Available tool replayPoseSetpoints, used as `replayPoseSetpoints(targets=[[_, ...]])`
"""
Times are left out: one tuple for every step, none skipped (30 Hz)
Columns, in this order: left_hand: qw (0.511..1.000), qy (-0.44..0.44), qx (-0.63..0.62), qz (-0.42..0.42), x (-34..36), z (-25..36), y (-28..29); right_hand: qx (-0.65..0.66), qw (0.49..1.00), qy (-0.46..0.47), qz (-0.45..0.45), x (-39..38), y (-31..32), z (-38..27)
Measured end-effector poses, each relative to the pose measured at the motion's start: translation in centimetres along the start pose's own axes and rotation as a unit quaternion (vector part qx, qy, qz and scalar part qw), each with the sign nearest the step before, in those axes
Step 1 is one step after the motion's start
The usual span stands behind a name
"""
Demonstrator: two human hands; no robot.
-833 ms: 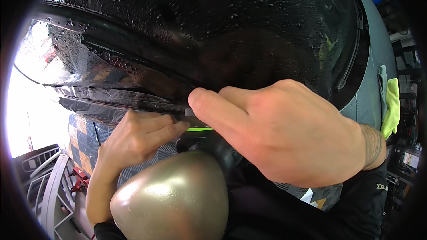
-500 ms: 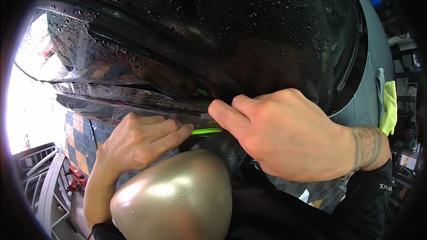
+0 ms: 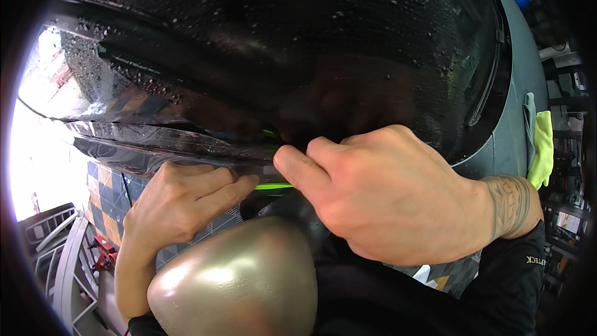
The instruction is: The person applies a transparent protective film to the front fender of a car. They use a spray bottle to wet the surface, a yellow squeegee to smooth the film, and a green plastic tool to tuck the edges into seams around the side mirror and body lines.
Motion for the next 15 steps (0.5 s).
replayPoseSetpoints(targets=[[1.000, 0.000, -0.001, -0.004, -0.1, -0.2, 0.0, -0.003, 1.000, 0.003, 0.009, -0.1, 0.2, -0.1], [1.000, -0.001, -0.002, -0.008, 0.0, -0.3, 0.0, -0.005, 1.000, 0.004, 0.013, -0.1, 0.3, -0.1], [1.000, 0.006, 0.008, -0.016, 0.1, -0.3, 0.1, -0.004, 1.000, 0.008, 0.019, -0.2, 0.3, 0.0], [0.999, 0.013, 0.018, -0.024, 0.3, -0.3, 0.3, -0.002, 1.000, 0.010, 0.021, -0.2, 0.3, 0.0], [0.999, 0.020, 0.028, -0.032, 0.4, -0.4, 0.4, -0.005, 1.000, 0.013, 0.023, -0.3, 0.3, 0.1], [0.999, 0.021, 0.029, -0.030, 0.4, -0.5, 0.3, -0.008, 0.999, 0.018, 0.025, -0.3, 0.2, 0.1], [0.999, 0.023, 0.030, -0.029, 0.2, -0.8, 0.2, -0.016, 0.999, 0.024, 0.027, -0.3, 0.2, 0.0], [0.999, 0.024, 0.031, -0.027, 0.1, -1.0, 0.1, -0.021, 0.999, 0.028, 0.028, -0.3, 0.2, 0.0], [0.998, 0.030, 0.032, -0.037, 0.1, -1.1, 0.1, -0.025, 0.999, 0.030, 0.030, -0.4, 0.2, 0.0], [0.998, 0.037, 0.033, -0.046, 0.1, -1.2, 0.1, -0.027, 0.999, 0.030, 0.031, -0.5, 0.3, 0.1], [0.997, 0.043, 0.033, -0.056, 0.1, -1.4, 0.1, -0.025, 0.999, 0.029, 0.035, -0.5, 0.4, 0.1], [0.997, 0.054, 0.034, -0.048, -0.2, -1.6, 0.3, -0.024, 0.999, 0.029, 0.039, -0.6, 0.5, 0.0], [0.997, 0.064, 0.035, -0.040, -0.7, -1.9, 0.4, -0.019, 0.998, 0.027, 0.046, -0.7, 0.6, 0.0], [0.996, 0.075, 0.036, -0.032, -1.2, -2.1, 0.5, -0.017, 0.998, 0.024, 0.047, -0.8, 0.5, -0.1], [0.996, 0.079, 0.034, -0.012, -1.7, -2.3, 0.6, -0.018, 0.999, 0.021, 0.046, -0.7, 0.6, 0.0]])
Point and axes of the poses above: each hand's wrist, its own x-axis towards the middle knuckle, its own y-axis out of the back of the hand, z = x × y, the point moved 5 cm from there along x, towards the middle knuckle, and after that the axes turned 2 degrees about -z, right-handed, at the moved point
